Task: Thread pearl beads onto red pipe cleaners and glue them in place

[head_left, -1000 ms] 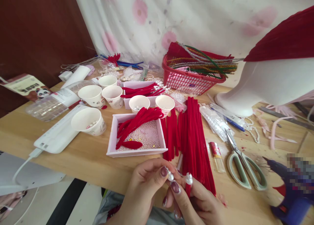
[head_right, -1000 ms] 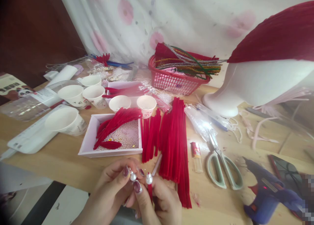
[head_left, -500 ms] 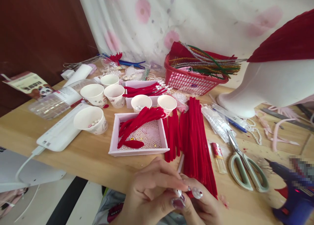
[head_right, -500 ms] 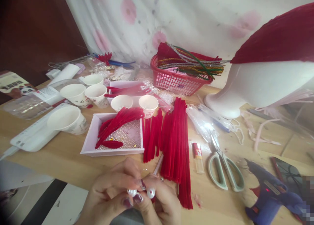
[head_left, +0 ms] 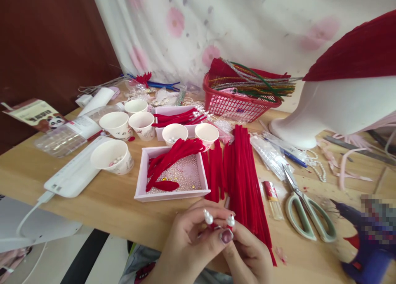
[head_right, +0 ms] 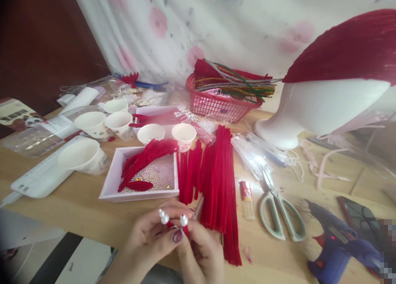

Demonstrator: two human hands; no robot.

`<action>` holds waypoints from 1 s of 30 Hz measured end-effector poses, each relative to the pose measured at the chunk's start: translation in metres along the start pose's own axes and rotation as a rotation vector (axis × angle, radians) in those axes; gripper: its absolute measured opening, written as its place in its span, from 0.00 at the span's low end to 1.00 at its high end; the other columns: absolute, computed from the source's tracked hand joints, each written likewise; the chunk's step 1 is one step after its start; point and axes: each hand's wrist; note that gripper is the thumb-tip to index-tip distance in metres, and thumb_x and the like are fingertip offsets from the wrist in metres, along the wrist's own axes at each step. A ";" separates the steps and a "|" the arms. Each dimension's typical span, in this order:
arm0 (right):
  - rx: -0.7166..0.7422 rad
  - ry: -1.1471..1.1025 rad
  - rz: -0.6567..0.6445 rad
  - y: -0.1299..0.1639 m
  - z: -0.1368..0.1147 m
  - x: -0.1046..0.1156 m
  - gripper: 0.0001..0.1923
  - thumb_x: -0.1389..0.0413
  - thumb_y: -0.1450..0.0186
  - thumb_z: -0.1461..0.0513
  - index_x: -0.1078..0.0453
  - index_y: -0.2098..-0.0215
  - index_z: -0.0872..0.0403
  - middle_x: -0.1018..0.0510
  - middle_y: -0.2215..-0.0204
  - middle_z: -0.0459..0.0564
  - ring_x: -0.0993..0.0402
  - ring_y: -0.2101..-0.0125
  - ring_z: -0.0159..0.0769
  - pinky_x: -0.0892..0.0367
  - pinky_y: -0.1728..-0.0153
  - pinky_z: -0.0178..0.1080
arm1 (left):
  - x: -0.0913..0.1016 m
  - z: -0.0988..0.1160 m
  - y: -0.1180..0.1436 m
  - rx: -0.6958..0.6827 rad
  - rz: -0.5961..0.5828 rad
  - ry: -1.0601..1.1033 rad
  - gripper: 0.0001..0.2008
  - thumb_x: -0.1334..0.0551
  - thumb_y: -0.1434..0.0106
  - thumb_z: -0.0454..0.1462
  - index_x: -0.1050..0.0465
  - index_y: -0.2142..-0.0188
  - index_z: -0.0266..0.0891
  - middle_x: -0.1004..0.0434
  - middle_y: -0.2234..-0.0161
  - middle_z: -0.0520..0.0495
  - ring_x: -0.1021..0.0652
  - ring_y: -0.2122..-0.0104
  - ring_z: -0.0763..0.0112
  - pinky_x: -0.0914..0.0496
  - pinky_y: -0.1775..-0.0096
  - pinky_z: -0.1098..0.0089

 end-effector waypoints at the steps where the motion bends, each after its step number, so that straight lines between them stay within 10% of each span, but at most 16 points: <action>1: 0.024 0.049 -0.015 -0.002 -0.001 0.000 0.12 0.40 0.30 0.52 0.15 0.60 0.47 0.15 0.72 0.49 0.18 0.71 0.41 0.22 0.65 0.37 | 0.000 -0.001 -0.001 -0.022 -0.007 -0.032 0.09 0.26 0.41 0.44 0.14 0.63 0.44 0.18 0.58 0.45 0.20 0.55 0.63 0.26 0.51 0.68; 9: 0.094 0.158 -0.005 0.001 -0.005 0.023 0.07 0.35 0.34 0.57 0.17 0.58 0.46 0.14 0.67 0.49 0.16 0.67 0.40 0.22 0.64 0.34 | -0.001 0.000 -0.002 0.055 0.034 0.022 0.12 0.30 0.36 0.47 0.19 0.64 0.42 0.16 0.63 0.47 0.20 0.58 0.64 0.30 0.47 0.63; 15: 0.157 0.023 0.160 -0.005 -0.008 0.027 0.07 0.38 0.30 0.54 0.18 0.55 0.40 0.18 0.66 0.45 0.20 0.66 0.33 0.24 0.64 0.28 | -0.006 0.004 0.002 0.226 0.014 -0.084 0.21 0.33 0.37 0.56 0.22 0.59 0.42 0.33 0.77 0.57 0.33 0.76 0.75 0.34 0.68 0.73; 25: 0.114 -0.118 0.116 -0.011 0.005 0.017 0.08 0.39 0.28 0.56 0.16 0.56 0.39 0.16 0.59 0.44 0.19 0.57 0.32 0.25 0.54 0.28 | -0.014 -0.003 0.010 0.161 0.059 -0.322 0.22 0.37 0.32 0.52 0.22 0.43 0.50 0.19 0.46 0.42 0.24 0.44 0.51 0.29 0.49 0.61; 30: 0.102 -0.159 0.117 -0.011 0.006 0.017 0.08 0.39 0.29 0.57 0.16 0.57 0.40 0.15 0.60 0.46 0.18 0.58 0.34 0.25 0.54 0.32 | -0.010 -0.007 0.009 0.154 0.042 -0.301 0.23 0.36 0.34 0.53 0.21 0.44 0.48 0.18 0.47 0.42 0.23 0.46 0.52 0.28 0.47 0.60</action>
Point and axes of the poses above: each hand's wrist, its own y-axis away from the middle knuckle, its own x-axis out of the back of the hand, z = x × y
